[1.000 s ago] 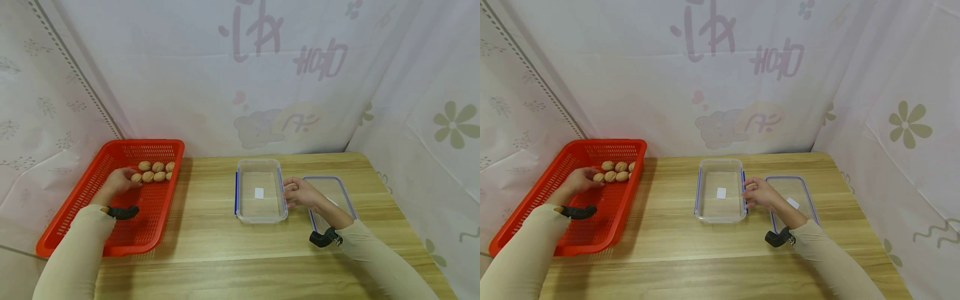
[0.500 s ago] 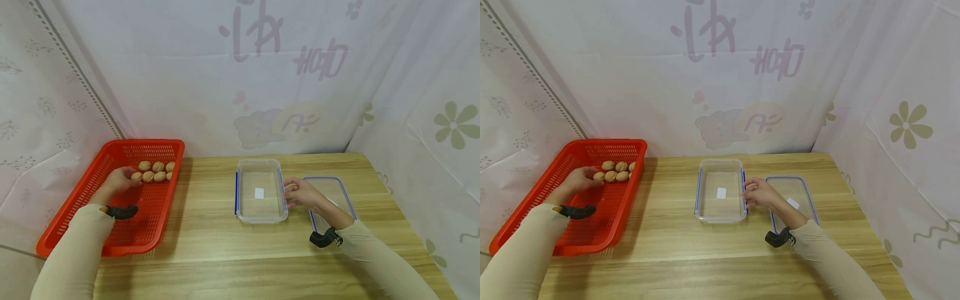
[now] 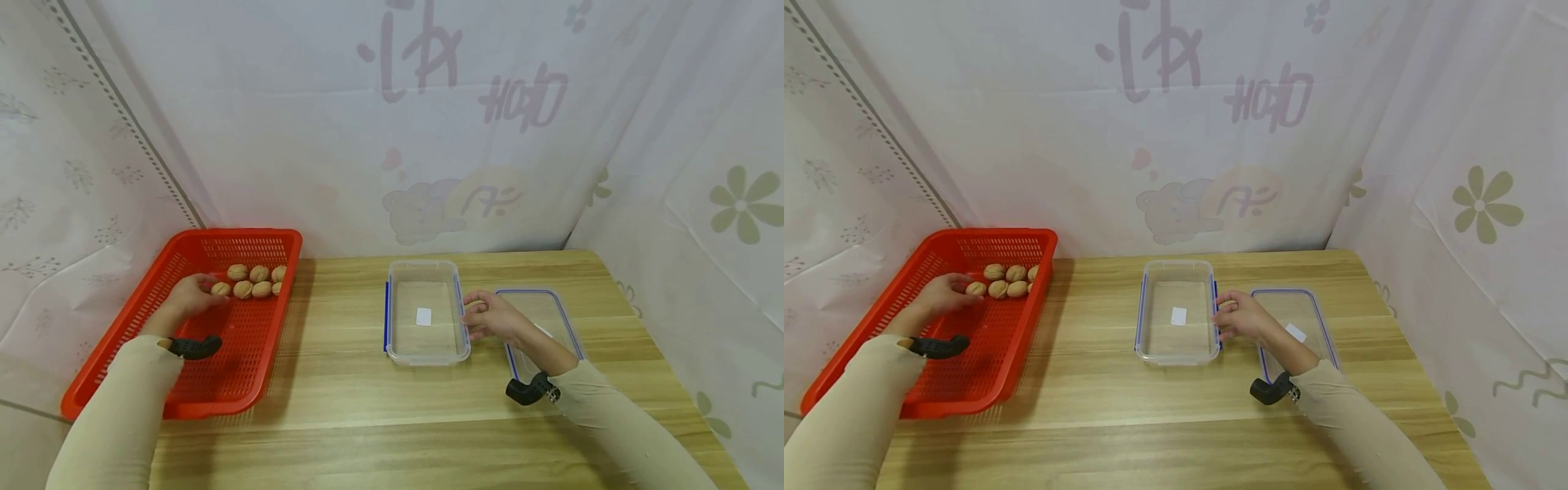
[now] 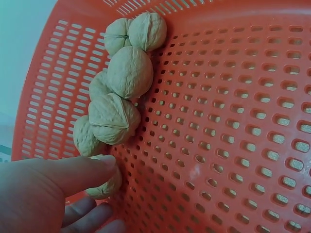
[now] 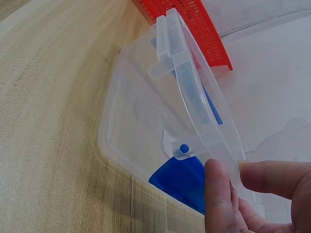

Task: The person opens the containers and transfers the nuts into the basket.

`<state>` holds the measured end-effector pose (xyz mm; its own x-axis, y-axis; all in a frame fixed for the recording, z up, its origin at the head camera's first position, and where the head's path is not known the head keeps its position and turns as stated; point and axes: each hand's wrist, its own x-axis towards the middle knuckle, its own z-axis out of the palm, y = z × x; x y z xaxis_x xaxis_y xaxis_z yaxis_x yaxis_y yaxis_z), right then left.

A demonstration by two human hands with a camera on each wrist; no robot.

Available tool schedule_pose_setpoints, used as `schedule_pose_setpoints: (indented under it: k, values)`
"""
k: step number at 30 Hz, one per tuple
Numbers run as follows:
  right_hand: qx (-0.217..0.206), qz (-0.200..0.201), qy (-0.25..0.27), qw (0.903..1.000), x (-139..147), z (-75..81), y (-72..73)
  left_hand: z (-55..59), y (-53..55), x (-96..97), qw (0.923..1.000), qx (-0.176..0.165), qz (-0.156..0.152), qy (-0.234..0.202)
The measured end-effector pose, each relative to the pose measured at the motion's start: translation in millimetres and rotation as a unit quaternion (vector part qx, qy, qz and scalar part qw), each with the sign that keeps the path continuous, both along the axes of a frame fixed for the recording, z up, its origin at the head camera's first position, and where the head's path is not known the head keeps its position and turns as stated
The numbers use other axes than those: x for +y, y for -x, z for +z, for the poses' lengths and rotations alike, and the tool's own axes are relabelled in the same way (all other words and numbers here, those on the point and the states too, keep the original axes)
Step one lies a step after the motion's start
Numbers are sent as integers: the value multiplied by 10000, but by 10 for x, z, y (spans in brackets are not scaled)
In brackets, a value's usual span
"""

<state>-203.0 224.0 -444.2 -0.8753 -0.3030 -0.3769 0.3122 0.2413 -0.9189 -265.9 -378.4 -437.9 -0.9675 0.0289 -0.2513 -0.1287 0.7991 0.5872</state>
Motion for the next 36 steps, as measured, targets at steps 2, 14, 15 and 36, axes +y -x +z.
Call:
schedule_pose_setpoints:
  k: [2, 14, 15, 36]
  values:
    - [-2, -8, 10, 10000, -2, -2, -2, -1, 6, -3, 10000, 16, 93, -6]
    - [31, 6, -44, 10000, -3, 20, 6, 208, -61, 0, 9985, 227, 371, 323]
    - [36, 14, -51, 10000, -1, 19, 7, 242, -64, 13, 9982, 248, 426, 333]
    - [541, 40, -1124, 9922, 211, 299, 195, 1013, 71, 1176, 9946, 932, -313, 321]
